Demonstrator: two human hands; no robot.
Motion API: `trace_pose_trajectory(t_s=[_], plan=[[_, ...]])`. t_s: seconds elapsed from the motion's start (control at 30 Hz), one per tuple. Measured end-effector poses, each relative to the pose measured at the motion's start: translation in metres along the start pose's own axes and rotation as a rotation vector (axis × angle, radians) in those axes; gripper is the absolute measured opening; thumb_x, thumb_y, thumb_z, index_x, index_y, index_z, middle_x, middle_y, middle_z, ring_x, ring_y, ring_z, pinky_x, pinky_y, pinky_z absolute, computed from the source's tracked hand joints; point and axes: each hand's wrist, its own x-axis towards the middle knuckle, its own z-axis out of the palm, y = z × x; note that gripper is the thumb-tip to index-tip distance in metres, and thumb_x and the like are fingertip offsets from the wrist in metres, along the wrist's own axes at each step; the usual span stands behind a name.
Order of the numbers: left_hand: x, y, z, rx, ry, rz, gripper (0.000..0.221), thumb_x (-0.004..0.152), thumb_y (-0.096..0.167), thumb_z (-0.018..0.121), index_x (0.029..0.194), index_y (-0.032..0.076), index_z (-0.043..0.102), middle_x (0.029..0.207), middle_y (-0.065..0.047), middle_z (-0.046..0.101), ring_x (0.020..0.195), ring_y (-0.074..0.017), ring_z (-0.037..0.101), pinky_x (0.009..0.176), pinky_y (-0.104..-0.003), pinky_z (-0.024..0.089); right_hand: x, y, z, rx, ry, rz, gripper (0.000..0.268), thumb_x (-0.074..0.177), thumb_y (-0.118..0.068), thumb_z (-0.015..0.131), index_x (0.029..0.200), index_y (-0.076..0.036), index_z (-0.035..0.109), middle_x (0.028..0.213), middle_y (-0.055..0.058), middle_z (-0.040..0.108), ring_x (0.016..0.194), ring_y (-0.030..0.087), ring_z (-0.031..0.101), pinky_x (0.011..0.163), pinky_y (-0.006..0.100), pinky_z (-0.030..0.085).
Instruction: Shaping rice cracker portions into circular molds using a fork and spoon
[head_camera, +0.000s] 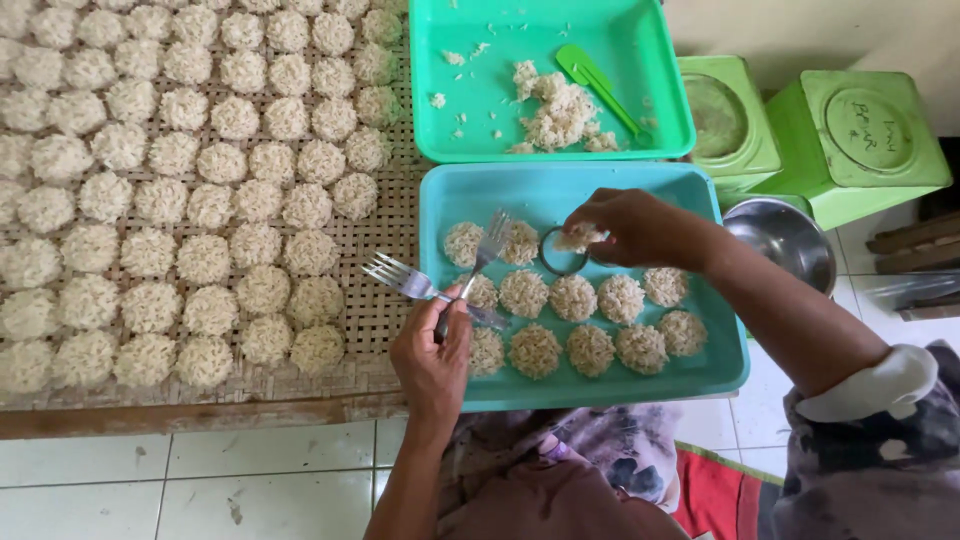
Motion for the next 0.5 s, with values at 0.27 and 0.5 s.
trace_pose_trajectory(t_s=[0.27, 0.5], plan=[[0.002, 0.003, -0.003, -0.003, -0.019, -0.020, 0.019, 0.093, 0.010, 0.070, 0.109, 0.011, 0.081, 0.081, -0.010, 0.074, 0.070, -0.0246, 0.072, 0.056, -0.038, 0.056, 0.007, -0.020, 0.015, -0.248, 0.015, 0.000, 0.042, 0.088, 0.000, 0.069, 0.125, -0.019, 0.072, 0.116, 0.015, 0.069, 0.096, 0.039, 0.076, 0.079, 0.046, 0.065], [0.000, 0.000, 0.001, -0.033, -0.031, -0.038, 0.021, 0.095, 0.012, 0.069, 0.112, 0.011, 0.080, 0.079, -0.010, 0.073, 0.062, -0.0204, 0.068, 0.049, -0.035, 0.053, 0.009, 0.004, 0.033, -0.155, 0.278, -0.121, 0.040, 0.087, 0.005, 0.068, 0.121, -0.016, 0.066, 0.097, 0.009, 0.073, 0.084, 0.036, 0.076, 0.071, 0.046, 0.063]])
